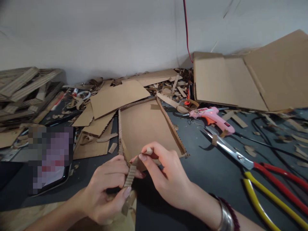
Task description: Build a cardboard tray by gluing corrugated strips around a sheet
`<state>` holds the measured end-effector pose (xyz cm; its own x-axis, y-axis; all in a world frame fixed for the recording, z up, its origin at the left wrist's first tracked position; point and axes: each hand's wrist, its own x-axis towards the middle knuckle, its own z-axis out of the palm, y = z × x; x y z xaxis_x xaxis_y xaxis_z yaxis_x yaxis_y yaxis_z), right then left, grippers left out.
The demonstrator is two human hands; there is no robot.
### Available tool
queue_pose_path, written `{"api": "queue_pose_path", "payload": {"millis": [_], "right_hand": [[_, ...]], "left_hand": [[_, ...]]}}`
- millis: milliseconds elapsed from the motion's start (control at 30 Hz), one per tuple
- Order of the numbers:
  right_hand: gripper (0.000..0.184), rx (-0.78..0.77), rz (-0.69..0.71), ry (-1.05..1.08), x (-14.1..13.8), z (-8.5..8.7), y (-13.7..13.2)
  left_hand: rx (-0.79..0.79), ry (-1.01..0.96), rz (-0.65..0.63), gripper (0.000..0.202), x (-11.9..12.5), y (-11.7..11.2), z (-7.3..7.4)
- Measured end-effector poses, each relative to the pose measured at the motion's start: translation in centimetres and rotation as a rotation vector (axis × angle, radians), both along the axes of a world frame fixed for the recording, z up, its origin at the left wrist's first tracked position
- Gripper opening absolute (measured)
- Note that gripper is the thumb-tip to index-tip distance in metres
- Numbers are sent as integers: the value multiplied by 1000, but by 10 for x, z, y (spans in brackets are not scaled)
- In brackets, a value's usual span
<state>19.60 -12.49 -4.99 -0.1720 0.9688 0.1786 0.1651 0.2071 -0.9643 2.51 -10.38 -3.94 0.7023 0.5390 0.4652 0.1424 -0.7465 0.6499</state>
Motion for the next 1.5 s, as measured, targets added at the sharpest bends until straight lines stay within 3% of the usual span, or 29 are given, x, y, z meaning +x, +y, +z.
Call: {"api": "queue_pose_path", "payload": {"millis": [200, 267, 400, 567, 667, 967, 1500], "right_hand": [[4, 86, 97, 22, 2, 4, 2], [13, 162, 129, 1, 1, 6, 3], [12, 237, 93, -26, -1, 6, 4], [10, 320, 96, -52, -2, 2, 3], [9, 335, 105, -78, -3, 1, 2], [14, 282, 102, -95, -1, 1, -1], [9, 73, 39, 59, -1, -2, -2]], "left_hand": [[5, -48, 35, 18, 0, 1, 0], [4, -72, 45, 17, 1, 0, 1], [-9, -60, 20, 18, 0, 0, 1], [-28, -55, 28, 42, -1, 1, -2], [0, -41, 100, 32, 0, 2, -5], [-39, -28, 92, 21, 2, 0, -6], [-20, -47, 67, 27, 5, -2, -1]]}}
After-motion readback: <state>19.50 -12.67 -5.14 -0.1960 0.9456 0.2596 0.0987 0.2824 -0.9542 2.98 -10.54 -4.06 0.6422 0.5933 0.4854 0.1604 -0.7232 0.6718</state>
